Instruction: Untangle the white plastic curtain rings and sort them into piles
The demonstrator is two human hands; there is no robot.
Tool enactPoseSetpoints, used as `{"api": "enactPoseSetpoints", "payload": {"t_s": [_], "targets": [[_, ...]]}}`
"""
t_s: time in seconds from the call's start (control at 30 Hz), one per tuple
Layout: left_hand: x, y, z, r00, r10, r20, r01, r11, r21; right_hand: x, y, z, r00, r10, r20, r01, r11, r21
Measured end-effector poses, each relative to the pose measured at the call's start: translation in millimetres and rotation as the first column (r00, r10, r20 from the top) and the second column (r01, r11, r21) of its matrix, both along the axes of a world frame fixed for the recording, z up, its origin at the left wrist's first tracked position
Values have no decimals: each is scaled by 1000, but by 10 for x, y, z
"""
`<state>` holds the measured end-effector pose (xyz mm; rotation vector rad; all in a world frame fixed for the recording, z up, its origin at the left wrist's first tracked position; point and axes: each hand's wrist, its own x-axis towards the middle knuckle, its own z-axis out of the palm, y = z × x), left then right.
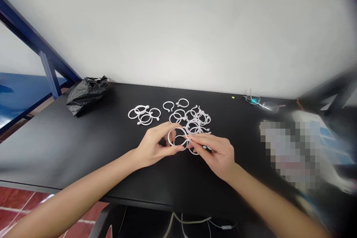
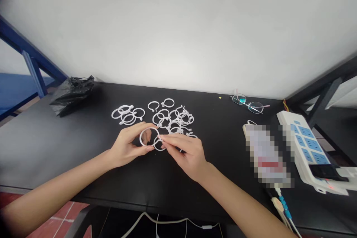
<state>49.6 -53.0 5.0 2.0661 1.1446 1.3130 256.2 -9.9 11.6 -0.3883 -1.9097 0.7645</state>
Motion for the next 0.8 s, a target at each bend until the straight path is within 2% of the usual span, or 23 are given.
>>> {"api": "enactPoseSetpoints", "payload": {"t_s": [0.17,0.4,0.5,0.57,0.63,0.7,0.73,0.8], "targets": [[5,5,25,1000,10,-16,-8,996,89,15,-9,-10,1000,25,16,-25,1000,3],[11,-5,5,1000,16,-23,-14,996,89,32,-12,-44,998,50,31,-50,999,-16],[-33,28,29,995,12,-97,-4,997,83,40,5,-60,998,12,68,-11,1000,-9],[-142,85,74,979,58,-194,-44,996,75,49,21,-67,996,-34,83,37,999,-37],[-333,165,121,930,192,-313,-176,981,78,61,40,-72,993,-94,72,99,992,-83],[-582,250,148,818,368,-442,-352,928,120,71,62,-72,988,-143,52,149,981,-124],[-712,288,149,750,411,-518,-408,904,128,73,72,-70,986,-160,47,165,977,-138],[-940,342,129,662,397,-635,-463,884,69,75,91,-63,983,-177,45,182,972,-151]]}}
